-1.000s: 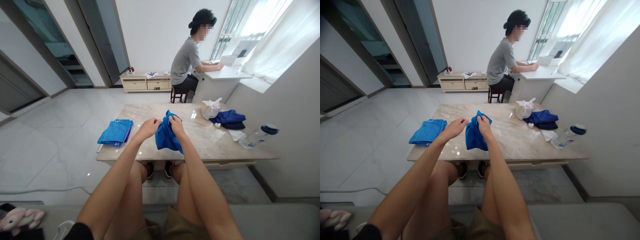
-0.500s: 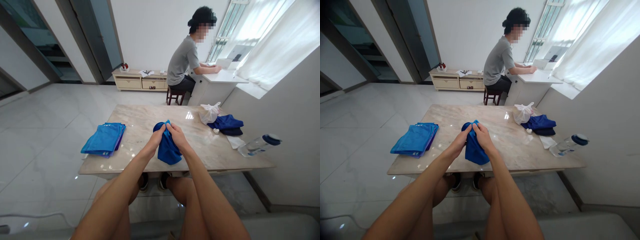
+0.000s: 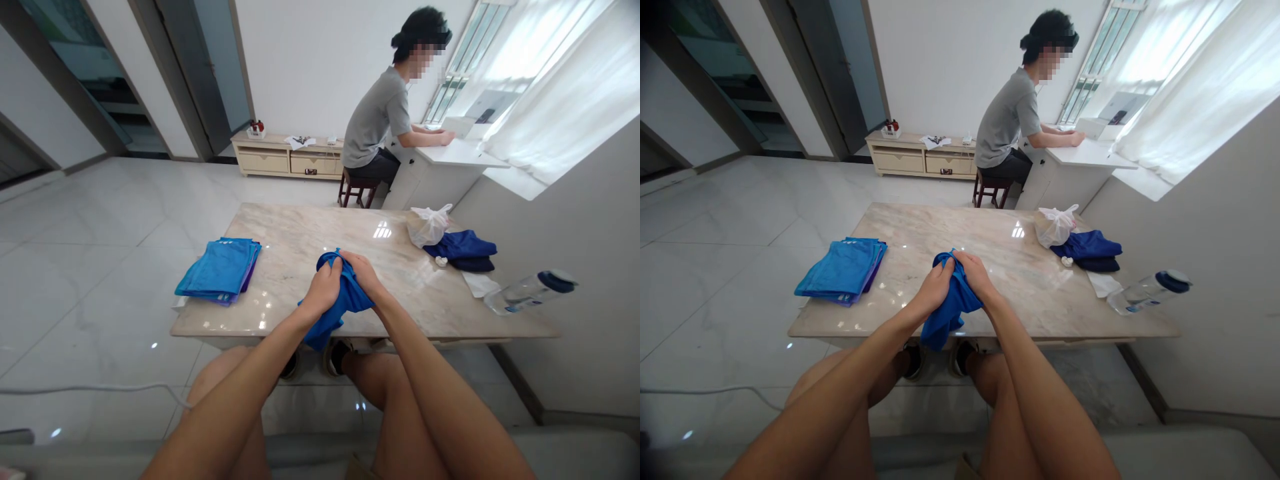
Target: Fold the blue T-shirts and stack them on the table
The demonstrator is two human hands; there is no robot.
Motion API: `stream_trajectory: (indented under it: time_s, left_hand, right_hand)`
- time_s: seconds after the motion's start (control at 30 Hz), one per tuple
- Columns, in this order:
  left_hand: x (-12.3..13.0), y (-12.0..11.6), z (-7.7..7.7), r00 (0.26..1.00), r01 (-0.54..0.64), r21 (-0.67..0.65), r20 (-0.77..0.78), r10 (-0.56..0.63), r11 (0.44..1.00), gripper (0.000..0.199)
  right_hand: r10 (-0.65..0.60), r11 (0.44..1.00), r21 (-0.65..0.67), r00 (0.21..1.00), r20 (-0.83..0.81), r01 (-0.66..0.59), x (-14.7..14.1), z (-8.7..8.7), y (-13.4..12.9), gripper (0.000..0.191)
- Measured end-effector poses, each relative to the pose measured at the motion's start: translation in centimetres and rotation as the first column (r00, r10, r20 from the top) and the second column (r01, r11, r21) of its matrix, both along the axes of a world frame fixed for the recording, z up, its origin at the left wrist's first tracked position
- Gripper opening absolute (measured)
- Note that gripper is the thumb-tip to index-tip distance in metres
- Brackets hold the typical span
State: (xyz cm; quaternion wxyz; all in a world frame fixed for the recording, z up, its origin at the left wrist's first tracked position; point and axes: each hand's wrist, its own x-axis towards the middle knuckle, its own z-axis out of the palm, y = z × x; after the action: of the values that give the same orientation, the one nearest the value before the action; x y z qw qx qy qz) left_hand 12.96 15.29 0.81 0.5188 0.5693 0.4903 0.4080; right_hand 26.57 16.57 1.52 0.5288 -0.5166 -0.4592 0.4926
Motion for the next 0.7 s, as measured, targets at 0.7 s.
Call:
stream_trajectory:
  time_s: [0.7]
  left_hand:
    - [-1.8,1.8,1.2,0.943,0.250,-0.083,0.246,-0.224,0.965,0.064]
  right_hand:
    - [-0.158,0.986,0.025,0.978,-0.135,0.162,0.0,0.9,-0.7,0.061]
